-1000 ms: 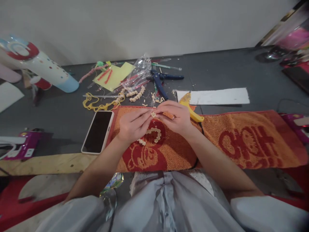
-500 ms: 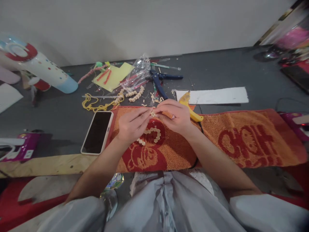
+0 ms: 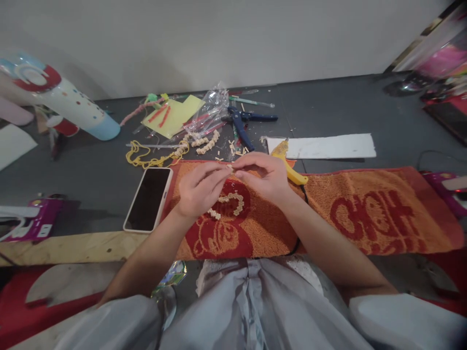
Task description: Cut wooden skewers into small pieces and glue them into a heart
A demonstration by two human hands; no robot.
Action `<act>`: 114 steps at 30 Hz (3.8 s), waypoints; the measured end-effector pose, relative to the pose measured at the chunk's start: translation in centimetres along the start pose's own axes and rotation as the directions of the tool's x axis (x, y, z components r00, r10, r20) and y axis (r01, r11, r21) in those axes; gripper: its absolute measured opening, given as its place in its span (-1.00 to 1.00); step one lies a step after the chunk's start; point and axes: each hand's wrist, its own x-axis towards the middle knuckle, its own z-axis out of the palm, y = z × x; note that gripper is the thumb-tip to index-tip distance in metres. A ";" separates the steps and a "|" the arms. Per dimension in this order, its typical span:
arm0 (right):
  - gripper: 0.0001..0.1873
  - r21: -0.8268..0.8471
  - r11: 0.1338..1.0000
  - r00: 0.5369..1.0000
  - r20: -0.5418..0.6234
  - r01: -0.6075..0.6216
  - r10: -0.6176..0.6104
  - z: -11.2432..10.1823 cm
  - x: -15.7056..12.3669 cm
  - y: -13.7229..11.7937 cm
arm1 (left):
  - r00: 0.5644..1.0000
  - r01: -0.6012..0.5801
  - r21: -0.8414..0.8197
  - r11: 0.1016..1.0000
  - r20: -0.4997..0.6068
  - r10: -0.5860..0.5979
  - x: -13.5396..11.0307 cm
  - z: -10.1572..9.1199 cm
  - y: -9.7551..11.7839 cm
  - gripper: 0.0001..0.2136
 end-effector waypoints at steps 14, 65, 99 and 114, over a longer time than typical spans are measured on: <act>-0.71 0.298 0.934 0.980 0.069 -0.198 0.186 0.5 -0.1 0.9 | 0.997 -0.044 -0.100 0.994 0.055 0.050 -0.5 -0.4 0.1 -0.83; -0.75 0.125 0.982 0.989 -0.065 0.144 -0.136 0.1 -0.3 -0.2 | 0.915 0.403 -0.176 0.898 0.120 -0.386 -0.1 1.0 -2.0 -0.82; -0.97 -0.003 0.999 0.997 -0.067 -0.047 0.047 0.3 -0.3 0.2 | 0.969 0.234 -0.175 0.956 0.118 -0.216 -0.3 1.0 0.6 -0.80; -0.98 -0.026 0.999 0.995 -0.091 0.041 -0.043 0.4 -0.5 0.3 | 0.979 0.200 -0.219 0.955 0.069 -0.190 -0.6 1.1 1.1 -0.72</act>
